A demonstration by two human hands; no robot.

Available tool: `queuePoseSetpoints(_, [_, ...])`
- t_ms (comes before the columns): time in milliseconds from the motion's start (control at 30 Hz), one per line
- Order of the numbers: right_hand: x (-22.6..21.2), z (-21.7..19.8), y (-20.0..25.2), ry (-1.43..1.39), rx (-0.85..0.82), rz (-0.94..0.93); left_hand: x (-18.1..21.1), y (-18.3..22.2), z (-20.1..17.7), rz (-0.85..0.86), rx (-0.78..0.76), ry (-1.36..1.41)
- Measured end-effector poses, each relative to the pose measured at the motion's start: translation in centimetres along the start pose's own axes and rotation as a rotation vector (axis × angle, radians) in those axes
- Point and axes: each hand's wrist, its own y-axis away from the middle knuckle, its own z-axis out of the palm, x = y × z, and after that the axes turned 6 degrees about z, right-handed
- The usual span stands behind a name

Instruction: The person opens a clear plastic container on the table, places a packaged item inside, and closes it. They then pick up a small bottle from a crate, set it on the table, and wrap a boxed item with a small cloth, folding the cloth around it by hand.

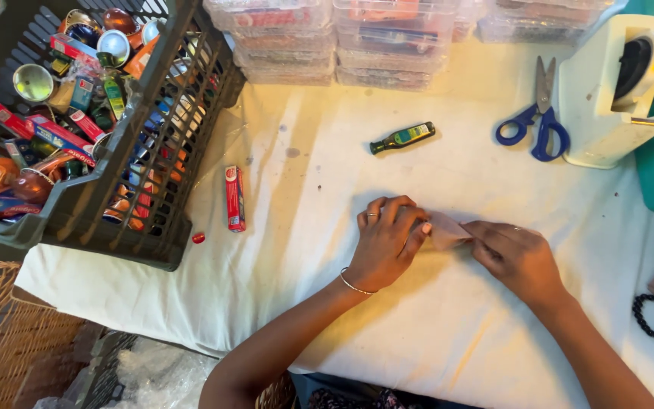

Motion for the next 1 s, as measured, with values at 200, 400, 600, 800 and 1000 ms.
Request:
queuePoseSetpoints(200, [-1.2, 0.1, -0.5, -0.197, 0.004, 0.304, -0.1, -0.2, -0.1, 0.081, -0.086, 0.062])
queuePoseSetpoints(400, [-0.9, 0.4, -0.2, -0.268, 0.104, 0.463, -0.7, 0.0, 0.7, 0.082, -0.085, 0.041])
queuePoseSetpoints(600, [-0.6, -0.3, -0.1, -0.376, 0.207, 0.396, -1.1, 0.2, 1.0, 0.027, -0.045, 0.077])
queuePoseSetpoints(800, [-3.6, -0.1, -1.9, -0.09, -0.167, -0.178, -1.4, 0.4, 1.4, 0.061, -0.023, -0.09])
queuePoseSetpoints(1000, [0.2, -0.1, -1.5, -0.019, -0.267, -0.236, -0.3, -0.7, -0.2, -0.102, 0.044, -0.114])
